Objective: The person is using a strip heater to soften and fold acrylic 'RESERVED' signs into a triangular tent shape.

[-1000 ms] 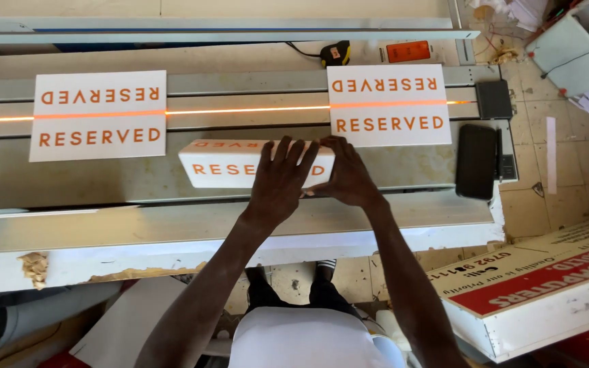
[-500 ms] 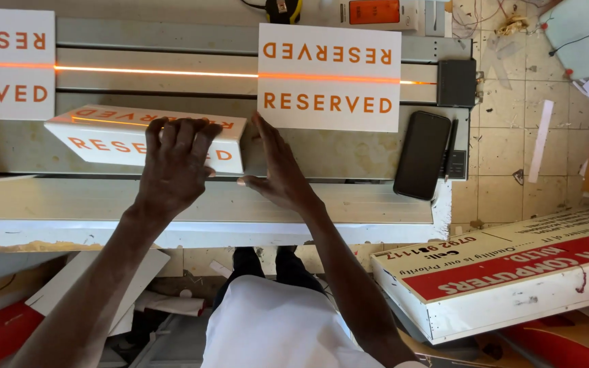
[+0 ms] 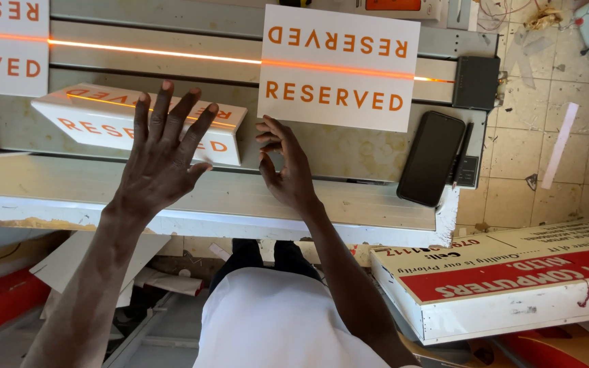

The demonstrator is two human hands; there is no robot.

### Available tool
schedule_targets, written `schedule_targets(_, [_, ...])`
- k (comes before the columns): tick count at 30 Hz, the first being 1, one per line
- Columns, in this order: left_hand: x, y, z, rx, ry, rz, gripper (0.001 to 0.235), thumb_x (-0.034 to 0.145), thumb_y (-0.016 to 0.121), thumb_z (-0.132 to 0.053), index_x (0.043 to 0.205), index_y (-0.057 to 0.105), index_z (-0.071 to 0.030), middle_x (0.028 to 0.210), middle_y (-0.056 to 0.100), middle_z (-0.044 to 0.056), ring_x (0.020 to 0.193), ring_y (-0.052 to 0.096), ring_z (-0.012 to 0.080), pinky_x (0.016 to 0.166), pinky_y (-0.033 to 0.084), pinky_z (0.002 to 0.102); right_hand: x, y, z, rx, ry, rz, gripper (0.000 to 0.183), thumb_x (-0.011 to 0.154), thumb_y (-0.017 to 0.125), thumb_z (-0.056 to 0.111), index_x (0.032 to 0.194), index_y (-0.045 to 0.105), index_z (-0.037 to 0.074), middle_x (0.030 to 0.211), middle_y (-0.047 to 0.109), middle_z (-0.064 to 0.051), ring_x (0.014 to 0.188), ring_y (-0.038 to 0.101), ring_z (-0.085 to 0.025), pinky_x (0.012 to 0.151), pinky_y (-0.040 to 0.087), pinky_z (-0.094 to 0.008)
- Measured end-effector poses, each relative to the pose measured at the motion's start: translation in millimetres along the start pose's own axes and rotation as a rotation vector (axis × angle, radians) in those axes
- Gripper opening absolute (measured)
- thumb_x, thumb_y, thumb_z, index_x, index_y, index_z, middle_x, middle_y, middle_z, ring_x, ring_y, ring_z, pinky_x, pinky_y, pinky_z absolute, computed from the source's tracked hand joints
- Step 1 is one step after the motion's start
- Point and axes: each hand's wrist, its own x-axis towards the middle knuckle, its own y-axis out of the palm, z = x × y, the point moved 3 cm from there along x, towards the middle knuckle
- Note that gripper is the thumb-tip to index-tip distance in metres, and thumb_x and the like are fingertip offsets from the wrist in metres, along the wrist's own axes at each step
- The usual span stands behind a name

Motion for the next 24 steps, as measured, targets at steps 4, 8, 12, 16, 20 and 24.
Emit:
schedule_targets(4, [-31.3,1.6,15.9,-0.069,-0.187,0.028,0.109,0.112,0.084,-0.064,0.188,0.019,-0.020,0.195,0.012,0.013,0.179,-0.002,0.0381,0.146,0.004,0.072,-1.1,-1.0,11.0,-0.072,-0.054,0.024,0.055,0.118,0.065,0.008,0.170,0.046,0.014,0.154,0.067,-0.014,0.130,0.074,-0.027,0.110,0.065,-0.039])
schedule_targets(8, [-55.8,-12.3,31.1,-0.165,-0.536,-0.654,0.061,0.128,0.072,-0.035,0.172,0.041,-0.006,0.172,0.040,0.018,0.165,0.041,0.0412,0.134,0.042,0.069,-7.1,7.5,11.7,-0.065,-0.068,-0.015,0.045,0.124,0.061,0.020,0.167,0.053,0.011,0.158,0.062,-0.015,0.142,0.069,-0.029,0.111,0.069,-0.041])
schedule_targets(12, [-105.2,39.4,94.0,-0.457,-0.903,-0.831,0.064,0.128,0.064,-0.057,0.173,0.042,-0.017,0.179,0.045,0.015,0.169,0.044,0.0440,0.136,0.040,0.065,-21.0,31.4,31.9,0.008,-0.008,-0.016,0.065,0.132,0.045,0.041,0.186,0.020,0.017,0.194,0.027,-0.012,0.181,0.034,-0.036,0.140,0.051,-0.055])
schedule_targets(16, [-77.4,10.8,77.6,-0.541,-0.664,-0.845,0.065,0.126,0.053,-0.061,0.143,0.064,0.000,0.105,0.052,0.008,0.095,0.048,0.0196,0.090,0.045,0.036,-40.5,58.6,45.6,0.080,0.069,0.047,0.075,0.131,0.039,0.047,0.187,0.000,0.016,0.198,0.000,-0.011,0.187,0.007,-0.034,0.153,0.022,-0.055])
schedule_targets(20, [-85.7,16.9,91.4,-0.611,-0.742,-0.872,0.049,0.123,0.063,-0.051,0.134,0.068,-0.003,0.099,0.050,0.002,0.091,0.045,0.0149,0.086,0.043,0.034,-44.2,73.5,41.9,0.029,0.090,0.089,0.076,0.129,0.034,0.051,0.186,-0.001,0.014,0.197,0.005,-0.014,0.186,0.011,-0.034,0.153,0.018,-0.050])
schedule_targets(24, [-92.0,19.5,92.6,-0.636,-0.779,-0.855,0.031,0.125,0.064,-0.037,0.115,0.064,-0.008,0.091,0.043,-0.001,0.087,0.038,0.0129,0.083,0.037,0.033,-45.6,73.4,40.6,0.014,0.070,0.110,0.075,0.131,0.036,0.044,0.186,-0.006,0.015,0.197,0.001,-0.013,0.186,0.009,-0.034,0.153,0.018,-0.049])
